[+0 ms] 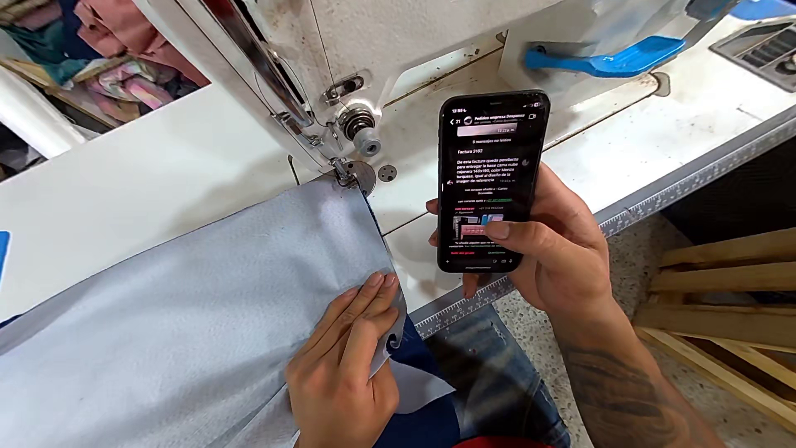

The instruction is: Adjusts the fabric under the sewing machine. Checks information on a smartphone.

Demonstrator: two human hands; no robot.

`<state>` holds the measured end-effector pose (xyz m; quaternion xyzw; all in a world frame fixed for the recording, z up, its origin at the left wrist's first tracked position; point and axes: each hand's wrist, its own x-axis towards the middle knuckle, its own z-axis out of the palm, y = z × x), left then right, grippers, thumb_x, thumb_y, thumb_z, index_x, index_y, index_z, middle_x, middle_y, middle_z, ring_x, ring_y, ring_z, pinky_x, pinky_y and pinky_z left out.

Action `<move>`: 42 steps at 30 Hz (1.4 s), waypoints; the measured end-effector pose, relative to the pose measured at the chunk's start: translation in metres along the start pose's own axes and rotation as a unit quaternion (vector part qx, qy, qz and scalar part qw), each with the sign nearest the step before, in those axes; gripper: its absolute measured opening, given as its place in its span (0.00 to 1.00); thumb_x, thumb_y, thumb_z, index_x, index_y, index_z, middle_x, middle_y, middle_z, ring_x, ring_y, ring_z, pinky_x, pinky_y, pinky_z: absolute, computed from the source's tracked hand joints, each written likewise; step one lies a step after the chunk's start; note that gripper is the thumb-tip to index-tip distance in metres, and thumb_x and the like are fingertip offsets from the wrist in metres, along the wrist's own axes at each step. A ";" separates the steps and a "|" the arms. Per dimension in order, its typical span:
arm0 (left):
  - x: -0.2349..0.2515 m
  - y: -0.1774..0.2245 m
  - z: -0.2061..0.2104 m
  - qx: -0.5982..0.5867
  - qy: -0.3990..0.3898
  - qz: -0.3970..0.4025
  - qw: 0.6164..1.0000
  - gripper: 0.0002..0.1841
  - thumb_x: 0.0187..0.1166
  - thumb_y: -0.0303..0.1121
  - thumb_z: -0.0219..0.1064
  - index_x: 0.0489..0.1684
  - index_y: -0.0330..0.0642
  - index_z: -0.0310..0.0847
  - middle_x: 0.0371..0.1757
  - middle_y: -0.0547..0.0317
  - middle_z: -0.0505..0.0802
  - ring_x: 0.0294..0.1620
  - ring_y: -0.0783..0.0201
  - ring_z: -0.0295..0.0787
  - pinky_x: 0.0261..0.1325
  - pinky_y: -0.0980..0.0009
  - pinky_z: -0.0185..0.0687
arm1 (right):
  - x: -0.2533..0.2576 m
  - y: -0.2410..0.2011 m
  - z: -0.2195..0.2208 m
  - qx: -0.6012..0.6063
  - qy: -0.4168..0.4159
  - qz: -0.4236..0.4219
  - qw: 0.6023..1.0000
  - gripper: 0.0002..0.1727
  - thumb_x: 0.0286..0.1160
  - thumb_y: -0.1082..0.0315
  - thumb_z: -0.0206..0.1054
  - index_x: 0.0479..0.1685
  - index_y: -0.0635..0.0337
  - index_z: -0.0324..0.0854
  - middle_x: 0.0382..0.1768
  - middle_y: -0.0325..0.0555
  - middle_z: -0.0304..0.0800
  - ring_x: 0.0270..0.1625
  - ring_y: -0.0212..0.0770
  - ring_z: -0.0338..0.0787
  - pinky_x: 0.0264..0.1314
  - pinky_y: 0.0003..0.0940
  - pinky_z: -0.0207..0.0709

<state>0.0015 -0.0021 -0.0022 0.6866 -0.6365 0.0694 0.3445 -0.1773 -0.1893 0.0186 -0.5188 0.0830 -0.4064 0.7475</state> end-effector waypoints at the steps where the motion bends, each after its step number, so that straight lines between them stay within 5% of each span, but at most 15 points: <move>1: 0.000 0.000 0.000 0.001 0.000 0.000 1.000 0.13 0.77 0.25 0.57 0.39 0.42 0.92 0.60 0.56 0.97 0.69 0.57 0.91 0.75 0.60 0.85 | 0.000 0.000 0.000 0.002 0.000 0.000 1.000 0.28 0.77 0.77 0.50 0.79 0.61 0.60 0.64 0.67 0.84 0.49 0.61 0.96 0.19 0.47 0.91; 14: -0.001 0.000 0.000 0.001 0.004 -0.001 1.000 0.13 0.78 0.26 0.57 0.39 0.42 0.92 0.59 0.56 0.97 0.68 0.57 0.91 0.74 0.60 0.86 | 0.000 0.000 0.000 0.010 -0.001 0.003 1.000 0.26 0.79 0.75 0.50 0.79 0.60 0.60 0.63 0.67 0.84 0.49 0.61 0.96 0.19 0.47 0.91; 18: 0.000 0.000 0.000 0.001 0.005 -0.002 1.000 0.13 0.78 0.26 0.57 0.39 0.42 0.92 0.59 0.57 0.97 0.68 0.57 0.91 0.75 0.60 0.86 | 0.001 0.000 0.001 0.014 0.005 0.002 1.000 0.22 0.87 0.72 0.47 0.79 0.60 0.61 0.63 0.67 0.84 0.49 0.60 0.96 0.18 0.46 0.90; 38: 0.000 -0.001 0.000 0.004 0.002 0.000 1.000 0.14 0.78 0.26 0.57 0.40 0.43 0.92 0.60 0.57 0.97 0.68 0.57 0.91 0.73 0.61 0.87 | 0.000 0.001 -0.001 0.033 -0.005 0.003 0.999 0.30 0.74 0.80 0.47 0.80 0.59 0.59 0.65 0.68 0.82 0.49 0.61 0.95 0.19 0.47 0.90; 42: 0.000 0.000 0.001 0.001 0.003 -0.003 1.000 0.13 0.78 0.26 0.57 0.39 0.43 0.92 0.60 0.57 0.97 0.68 0.57 0.91 0.73 0.61 0.86 | 0.000 0.001 -0.001 0.031 -0.001 0.001 1.000 0.26 0.82 0.76 0.48 0.80 0.60 0.60 0.64 0.68 0.83 0.49 0.61 0.96 0.20 0.48 0.91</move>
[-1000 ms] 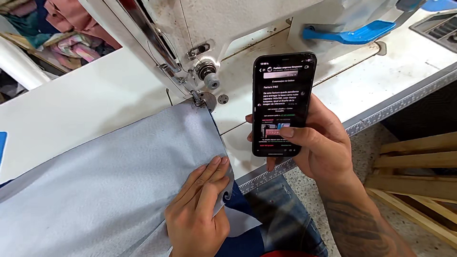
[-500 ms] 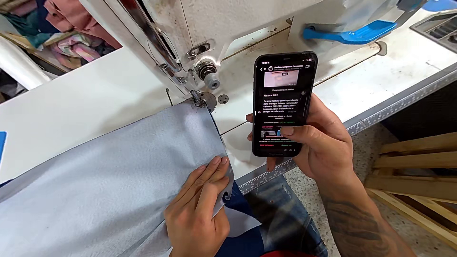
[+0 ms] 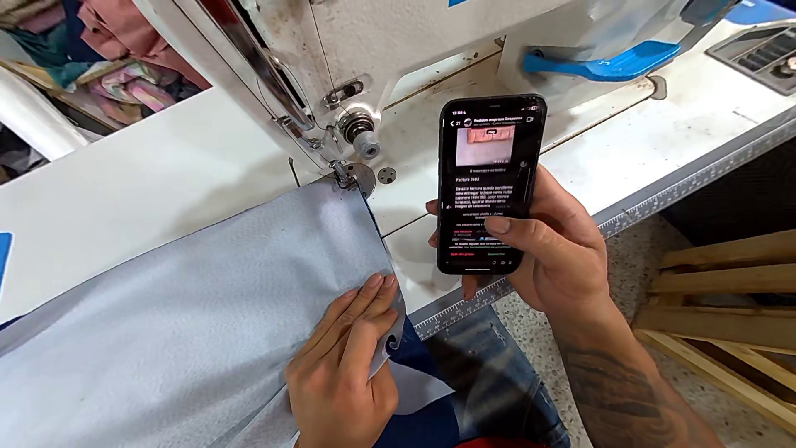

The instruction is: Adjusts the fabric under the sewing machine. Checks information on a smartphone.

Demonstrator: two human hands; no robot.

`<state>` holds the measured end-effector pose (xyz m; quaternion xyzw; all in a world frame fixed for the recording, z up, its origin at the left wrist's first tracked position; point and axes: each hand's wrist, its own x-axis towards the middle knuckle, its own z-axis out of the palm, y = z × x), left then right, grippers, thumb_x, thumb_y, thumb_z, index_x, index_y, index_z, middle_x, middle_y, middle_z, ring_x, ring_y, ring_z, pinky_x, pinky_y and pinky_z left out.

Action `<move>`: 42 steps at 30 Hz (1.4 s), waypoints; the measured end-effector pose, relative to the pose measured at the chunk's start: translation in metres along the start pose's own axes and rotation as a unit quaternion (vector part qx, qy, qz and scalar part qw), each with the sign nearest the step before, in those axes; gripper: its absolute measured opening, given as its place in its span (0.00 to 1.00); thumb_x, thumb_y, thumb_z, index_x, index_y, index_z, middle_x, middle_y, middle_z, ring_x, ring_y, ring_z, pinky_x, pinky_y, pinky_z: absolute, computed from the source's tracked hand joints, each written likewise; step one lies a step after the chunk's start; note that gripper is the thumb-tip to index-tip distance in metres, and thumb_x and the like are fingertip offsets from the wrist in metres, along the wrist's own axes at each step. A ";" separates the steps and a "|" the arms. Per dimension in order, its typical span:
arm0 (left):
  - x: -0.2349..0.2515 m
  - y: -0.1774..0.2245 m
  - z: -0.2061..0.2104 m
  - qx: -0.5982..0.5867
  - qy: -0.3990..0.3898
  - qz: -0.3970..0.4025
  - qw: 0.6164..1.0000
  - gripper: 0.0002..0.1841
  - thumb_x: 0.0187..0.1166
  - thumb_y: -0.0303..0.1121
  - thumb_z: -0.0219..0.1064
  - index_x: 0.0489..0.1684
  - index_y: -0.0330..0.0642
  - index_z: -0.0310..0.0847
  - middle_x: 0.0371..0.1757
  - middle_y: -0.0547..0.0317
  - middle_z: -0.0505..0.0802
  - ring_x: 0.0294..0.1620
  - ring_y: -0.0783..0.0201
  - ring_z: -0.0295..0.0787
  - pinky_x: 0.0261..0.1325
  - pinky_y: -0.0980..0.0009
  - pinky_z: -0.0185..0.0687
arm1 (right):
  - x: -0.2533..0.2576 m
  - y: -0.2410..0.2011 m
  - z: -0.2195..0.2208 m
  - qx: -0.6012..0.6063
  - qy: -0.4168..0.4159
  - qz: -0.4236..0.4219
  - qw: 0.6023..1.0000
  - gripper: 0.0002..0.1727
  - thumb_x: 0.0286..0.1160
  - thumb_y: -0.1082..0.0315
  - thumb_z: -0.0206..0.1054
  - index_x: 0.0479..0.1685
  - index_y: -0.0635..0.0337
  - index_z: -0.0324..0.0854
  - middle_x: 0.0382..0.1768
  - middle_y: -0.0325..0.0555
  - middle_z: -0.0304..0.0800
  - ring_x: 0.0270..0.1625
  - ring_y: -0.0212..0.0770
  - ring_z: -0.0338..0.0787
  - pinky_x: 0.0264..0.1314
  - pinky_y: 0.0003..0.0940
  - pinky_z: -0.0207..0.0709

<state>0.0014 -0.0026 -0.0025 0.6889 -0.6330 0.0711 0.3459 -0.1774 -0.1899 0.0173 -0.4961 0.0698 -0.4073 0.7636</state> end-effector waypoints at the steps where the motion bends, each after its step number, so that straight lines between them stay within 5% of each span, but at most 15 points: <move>1: 0.000 0.000 0.000 -0.001 0.002 0.000 1.000 0.13 0.78 0.26 0.57 0.39 0.42 0.92 0.59 0.57 0.97 0.68 0.57 0.91 0.74 0.61 0.86 | 0.000 0.000 0.000 -0.001 0.002 0.002 1.000 0.25 0.83 0.76 0.48 0.80 0.60 0.60 0.64 0.68 0.83 0.48 0.61 0.96 0.20 0.48 0.91; 6: 0.000 0.000 0.000 -0.002 0.003 0.004 1.000 0.13 0.78 0.26 0.57 0.39 0.42 0.92 0.59 0.56 0.97 0.68 0.57 0.91 0.74 0.60 0.86 | 0.000 0.000 -0.001 -0.012 -0.002 0.004 1.000 0.34 0.68 0.82 0.49 0.80 0.59 0.59 0.64 0.67 0.83 0.47 0.61 0.95 0.19 0.48 0.90; 14: -0.001 -0.001 0.000 -0.005 0.002 0.005 1.000 0.13 0.78 0.25 0.57 0.40 0.42 0.92 0.60 0.56 0.97 0.68 0.56 0.91 0.74 0.60 0.86 | 0.000 -0.001 0.001 0.004 0.016 0.010 1.000 0.22 0.92 0.69 0.43 0.81 0.58 0.61 0.65 0.68 0.83 0.47 0.61 0.96 0.19 0.48 0.90; 18: 0.000 -0.001 0.000 -0.006 0.001 0.006 1.000 0.13 0.78 0.25 0.57 0.40 0.43 0.92 0.59 0.56 0.97 0.68 0.57 0.91 0.73 0.60 0.86 | 0.001 0.000 0.000 0.016 0.002 0.003 1.000 0.26 0.81 0.75 0.44 0.80 0.59 0.61 0.64 0.68 0.82 0.47 0.61 0.95 0.20 0.48 0.90; 26: -0.001 0.000 0.000 -0.002 0.006 0.006 1.000 0.13 0.78 0.26 0.57 0.40 0.43 0.92 0.59 0.56 0.97 0.68 0.56 0.91 0.73 0.60 0.87 | 0.000 0.000 0.000 0.021 0.002 0.000 1.000 0.24 0.86 0.72 0.43 0.80 0.59 0.61 0.65 0.68 0.82 0.48 0.62 0.95 0.20 0.48 0.91; 31: 0.000 0.000 0.000 -0.007 0.002 0.005 1.000 0.13 0.78 0.26 0.57 0.39 0.42 0.91 0.59 0.56 0.97 0.68 0.57 0.91 0.73 0.60 0.87 | -0.001 0.000 -0.001 -0.009 -0.003 -0.003 1.000 0.32 0.70 0.80 0.50 0.80 0.60 0.59 0.64 0.67 0.83 0.50 0.61 0.95 0.21 0.48 0.91; 34: 0.000 0.000 0.000 -0.003 0.003 0.003 1.000 0.13 0.78 0.25 0.57 0.39 0.42 0.92 0.59 0.56 0.97 0.68 0.56 0.91 0.73 0.60 0.87 | -0.001 0.000 0.000 -0.007 0.005 0.000 1.000 0.30 0.73 0.81 0.50 0.80 0.60 0.59 0.64 0.68 0.83 0.50 0.61 0.95 0.21 0.49 0.91; 38: 0.000 0.000 0.000 -0.005 0.005 0.005 1.000 0.13 0.78 0.26 0.57 0.39 0.43 0.91 0.59 0.56 0.97 0.68 0.56 0.91 0.74 0.59 0.87 | 0.001 0.002 -0.001 0.025 0.001 0.001 1.000 0.22 0.91 0.69 0.42 0.81 0.59 0.60 0.66 0.69 0.82 0.50 0.64 0.95 0.21 0.50 0.91; 42: -0.001 0.000 0.000 -0.005 0.005 0.004 1.000 0.13 0.78 0.25 0.57 0.39 0.42 0.92 0.59 0.56 0.97 0.68 0.57 0.91 0.74 0.60 0.86 | 0.000 0.001 0.000 0.019 0.001 -0.001 1.000 0.25 0.84 0.75 0.43 0.80 0.59 0.60 0.65 0.68 0.82 0.49 0.62 0.95 0.20 0.48 0.90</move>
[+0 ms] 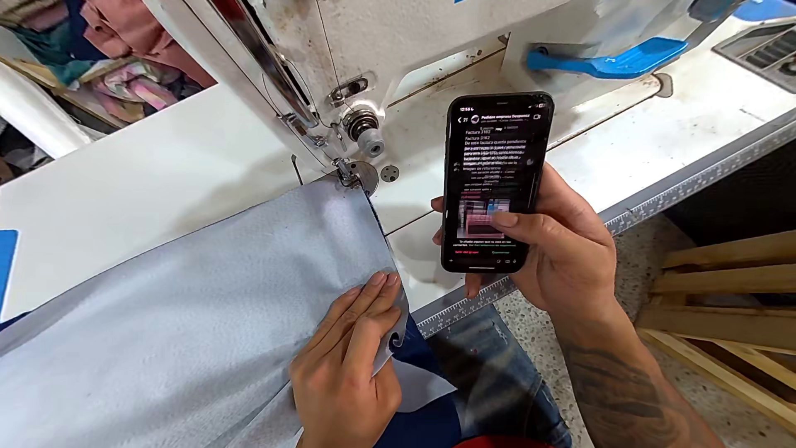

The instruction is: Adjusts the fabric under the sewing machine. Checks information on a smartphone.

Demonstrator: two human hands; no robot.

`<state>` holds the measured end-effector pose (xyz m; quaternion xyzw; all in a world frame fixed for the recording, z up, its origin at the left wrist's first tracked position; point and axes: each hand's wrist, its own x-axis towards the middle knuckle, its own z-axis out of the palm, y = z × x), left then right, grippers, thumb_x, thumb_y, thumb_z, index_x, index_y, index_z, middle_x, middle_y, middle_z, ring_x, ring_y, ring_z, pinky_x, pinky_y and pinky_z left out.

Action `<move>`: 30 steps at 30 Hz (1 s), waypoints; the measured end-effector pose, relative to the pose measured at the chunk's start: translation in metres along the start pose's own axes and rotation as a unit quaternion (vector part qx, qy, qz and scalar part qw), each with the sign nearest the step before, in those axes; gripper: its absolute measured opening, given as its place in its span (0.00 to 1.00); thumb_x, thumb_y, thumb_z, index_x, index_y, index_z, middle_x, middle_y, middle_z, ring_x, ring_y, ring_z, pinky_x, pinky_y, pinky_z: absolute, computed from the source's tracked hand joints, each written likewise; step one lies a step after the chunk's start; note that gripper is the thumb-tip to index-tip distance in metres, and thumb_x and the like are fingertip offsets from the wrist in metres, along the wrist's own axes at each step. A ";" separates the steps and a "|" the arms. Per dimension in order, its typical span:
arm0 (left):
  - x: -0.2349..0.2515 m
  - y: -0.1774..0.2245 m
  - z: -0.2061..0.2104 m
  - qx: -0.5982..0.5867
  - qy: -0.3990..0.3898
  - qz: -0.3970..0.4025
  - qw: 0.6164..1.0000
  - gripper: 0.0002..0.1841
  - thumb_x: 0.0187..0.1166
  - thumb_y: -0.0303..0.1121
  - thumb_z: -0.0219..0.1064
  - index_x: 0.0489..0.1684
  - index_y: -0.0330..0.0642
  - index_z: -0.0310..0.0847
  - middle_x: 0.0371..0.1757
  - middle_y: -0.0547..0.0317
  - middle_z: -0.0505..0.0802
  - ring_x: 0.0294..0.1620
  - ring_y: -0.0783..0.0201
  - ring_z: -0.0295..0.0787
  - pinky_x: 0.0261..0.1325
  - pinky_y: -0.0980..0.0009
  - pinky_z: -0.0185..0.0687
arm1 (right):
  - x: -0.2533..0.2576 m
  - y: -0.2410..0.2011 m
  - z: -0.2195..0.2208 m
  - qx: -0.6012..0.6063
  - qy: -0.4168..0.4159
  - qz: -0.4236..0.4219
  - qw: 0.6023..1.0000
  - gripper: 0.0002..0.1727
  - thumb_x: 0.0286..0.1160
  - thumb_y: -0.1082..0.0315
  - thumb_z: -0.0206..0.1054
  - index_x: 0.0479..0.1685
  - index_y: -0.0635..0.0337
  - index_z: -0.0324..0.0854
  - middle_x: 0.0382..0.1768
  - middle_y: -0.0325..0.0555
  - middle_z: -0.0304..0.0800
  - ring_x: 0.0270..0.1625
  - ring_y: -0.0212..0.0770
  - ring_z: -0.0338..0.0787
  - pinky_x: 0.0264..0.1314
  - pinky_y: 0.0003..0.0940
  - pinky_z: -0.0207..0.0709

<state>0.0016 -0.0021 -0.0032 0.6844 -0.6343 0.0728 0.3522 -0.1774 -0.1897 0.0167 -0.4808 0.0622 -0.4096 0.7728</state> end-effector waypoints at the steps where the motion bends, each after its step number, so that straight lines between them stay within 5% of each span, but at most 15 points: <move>1: 0.000 0.000 0.000 0.002 -0.001 0.000 1.000 0.13 0.78 0.25 0.57 0.39 0.42 0.92 0.59 0.56 0.97 0.68 0.57 0.91 0.74 0.60 0.86 | 0.000 0.000 0.000 -0.003 0.001 0.001 1.000 0.26 0.83 0.76 0.43 0.80 0.59 0.60 0.65 0.68 0.82 0.49 0.62 0.95 0.20 0.48 0.90; 9: 0.000 0.000 0.000 0.005 -0.002 0.000 1.000 0.14 0.78 0.25 0.57 0.40 0.42 0.92 0.59 0.56 0.97 0.68 0.57 0.91 0.74 0.60 0.86 | 0.000 0.000 0.000 0.005 0.004 -0.001 1.000 0.22 0.90 0.70 0.42 0.80 0.60 0.61 0.65 0.68 0.83 0.49 0.62 0.95 0.20 0.48 0.91; 13: 0.000 0.000 0.000 0.006 -0.002 0.000 1.000 0.13 0.77 0.26 0.57 0.39 0.42 0.92 0.59 0.56 0.97 0.68 0.57 0.91 0.73 0.61 0.87 | -0.001 0.000 0.000 -0.006 0.002 0.000 1.000 0.27 0.79 0.77 0.44 0.79 0.60 0.60 0.65 0.68 0.83 0.49 0.62 0.95 0.20 0.49 0.90; 17: 0.000 0.001 0.000 0.001 -0.001 -0.001 1.000 0.13 0.77 0.26 0.57 0.40 0.42 0.92 0.59 0.55 0.97 0.67 0.57 0.92 0.73 0.61 0.87 | 0.000 0.000 0.000 0.001 0.007 0.004 1.000 0.24 0.89 0.71 0.39 0.81 0.58 0.60 0.65 0.68 0.82 0.48 0.61 0.96 0.20 0.48 0.91; 22: 0.000 0.001 0.000 0.008 -0.003 -0.004 1.000 0.13 0.79 0.26 0.57 0.40 0.42 0.92 0.59 0.56 0.97 0.68 0.57 0.91 0.74 0.60 0.86 | 0.002 0.001 -0.001 0.005 0.004 -0.004 1.000 0.23 0.89 0.71 0.40 0.80 0.60 0.61 0.65 0.68 0.83 0.49 0.63 0.95 0.22 0.49 0.92; 27: 0.001 0.001 0.000 0.008 -0.004 -0.001 1.000 0.12 0.78 0.26 0.57 0.39 0.41 0.91 0.59 0.56 0.97 0.68 0.57 0.91 0.74 0.59 0.86 | 0.002 0.001 -0.003 -0.018 -0.010 -0.011 1.000 0.28 0.77 0.78 0.50 0.80 0.61 0.60 0.65 0.68 0.82 0.52 0.63 0.95 0.22 0.51 0.92; 30: 0.000 0.000 0.000 0.004 -0.003 0.000 1.000 0.12 0.78 0.26 0.58 0.39 0.41 0.92 0.59 0.55 0.97 0.68 0.57 0.91 0.74 0.59 0.86 | 0.002 0.001 -0.001 -0.017 0.002 -0.001 1.000 0.24 0.85 0.75 0.45 0.80 0.61 0.60 0.65 0.69 0.82 0.50 0.64 0.95 0.21 0.51 0.91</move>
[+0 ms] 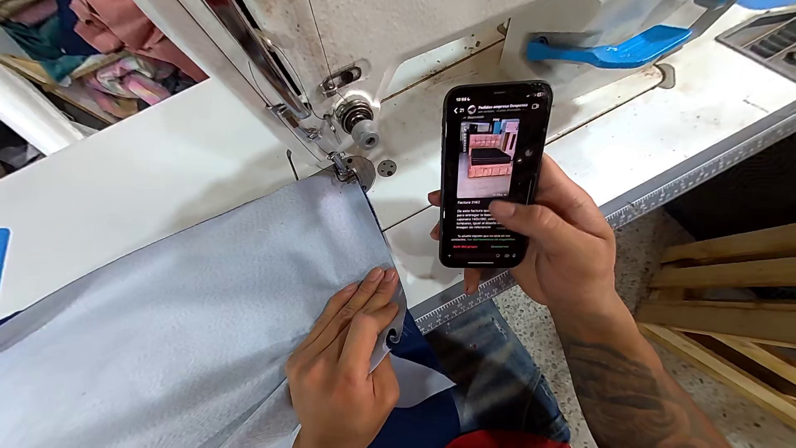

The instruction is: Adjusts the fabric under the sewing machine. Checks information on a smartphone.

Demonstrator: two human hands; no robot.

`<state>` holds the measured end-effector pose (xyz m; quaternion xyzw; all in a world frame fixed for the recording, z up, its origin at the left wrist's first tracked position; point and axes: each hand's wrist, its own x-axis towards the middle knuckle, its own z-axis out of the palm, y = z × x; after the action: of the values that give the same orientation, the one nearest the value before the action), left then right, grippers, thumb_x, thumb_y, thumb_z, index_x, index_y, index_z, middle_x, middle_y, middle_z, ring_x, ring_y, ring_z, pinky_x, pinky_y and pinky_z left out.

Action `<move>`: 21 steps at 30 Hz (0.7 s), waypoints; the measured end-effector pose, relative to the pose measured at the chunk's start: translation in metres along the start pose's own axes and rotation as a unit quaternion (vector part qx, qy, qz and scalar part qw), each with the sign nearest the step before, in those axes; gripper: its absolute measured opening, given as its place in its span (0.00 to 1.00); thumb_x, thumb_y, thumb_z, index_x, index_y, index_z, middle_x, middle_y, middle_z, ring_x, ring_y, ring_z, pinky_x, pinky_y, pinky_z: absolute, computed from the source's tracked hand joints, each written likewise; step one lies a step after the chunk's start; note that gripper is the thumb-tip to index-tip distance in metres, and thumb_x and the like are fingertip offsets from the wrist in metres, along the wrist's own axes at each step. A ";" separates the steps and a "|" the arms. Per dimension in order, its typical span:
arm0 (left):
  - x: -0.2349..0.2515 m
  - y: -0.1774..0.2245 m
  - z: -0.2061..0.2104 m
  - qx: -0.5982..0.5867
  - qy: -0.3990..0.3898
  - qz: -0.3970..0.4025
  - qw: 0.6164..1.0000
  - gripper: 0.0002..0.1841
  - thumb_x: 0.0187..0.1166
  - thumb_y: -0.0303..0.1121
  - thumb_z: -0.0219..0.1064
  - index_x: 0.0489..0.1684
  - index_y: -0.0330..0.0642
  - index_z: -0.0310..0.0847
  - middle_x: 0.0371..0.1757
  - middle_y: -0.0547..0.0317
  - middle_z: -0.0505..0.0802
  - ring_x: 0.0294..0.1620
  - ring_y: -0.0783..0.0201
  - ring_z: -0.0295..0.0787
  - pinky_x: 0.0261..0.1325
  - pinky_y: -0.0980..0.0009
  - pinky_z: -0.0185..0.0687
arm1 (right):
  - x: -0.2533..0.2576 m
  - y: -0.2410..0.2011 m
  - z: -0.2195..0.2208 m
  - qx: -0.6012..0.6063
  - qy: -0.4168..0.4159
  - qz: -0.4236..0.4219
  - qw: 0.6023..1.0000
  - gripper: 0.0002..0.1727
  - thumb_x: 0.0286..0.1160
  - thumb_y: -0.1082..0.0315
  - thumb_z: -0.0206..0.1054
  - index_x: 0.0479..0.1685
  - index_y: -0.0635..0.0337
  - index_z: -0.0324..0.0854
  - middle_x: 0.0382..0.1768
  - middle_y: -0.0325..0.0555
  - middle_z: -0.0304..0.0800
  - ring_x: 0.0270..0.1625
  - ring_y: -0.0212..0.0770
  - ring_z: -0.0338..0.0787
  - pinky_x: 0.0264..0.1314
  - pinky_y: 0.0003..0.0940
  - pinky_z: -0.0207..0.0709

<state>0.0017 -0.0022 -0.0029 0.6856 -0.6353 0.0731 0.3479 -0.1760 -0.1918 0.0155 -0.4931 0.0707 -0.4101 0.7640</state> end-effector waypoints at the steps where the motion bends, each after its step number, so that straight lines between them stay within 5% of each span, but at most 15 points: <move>1: 0.000 0.000 0.000 -0.001 0.000 -0.001 1.000 0.12 0.79 0.26 0.58 0.39 0.42 0.92 0.59 0.55 0.97 0.68 0.56 0.91 0.74 0.59 0.87 | 0.001 0.000 0.001 0.008 0.004 0.003 1.000 0.23 0.89 0.72 0.42 0.80 0.60 0.60 0.65 0.69 0.82 0.49 0.64 0.95 0.20 0.51 0.91; 21: 0.001 0.000 0.000 -0.001 -0.003 -0.002 1.000 0.13 0.78 0.26 0.57 0.39 0.42 0.91 0.60 0.55 0.97 0.68 0.56 0.91 0.74 0.60 0.86 | 0.000 0.000 -0.001 0.013 -0.011 -0.010 1.000 0.24 0.83 0.75 0.48 0.79 0.62 0.61 0.64 0.69 0.82 0.52 0.63 0.95 0.23 0.50 0.92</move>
<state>0.0019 -0.0027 -0.0024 0.6865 -0.6355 0.0695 0.3465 -0.1768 -0.1920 0.0154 -0.4888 0.0519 -0.4132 0.7666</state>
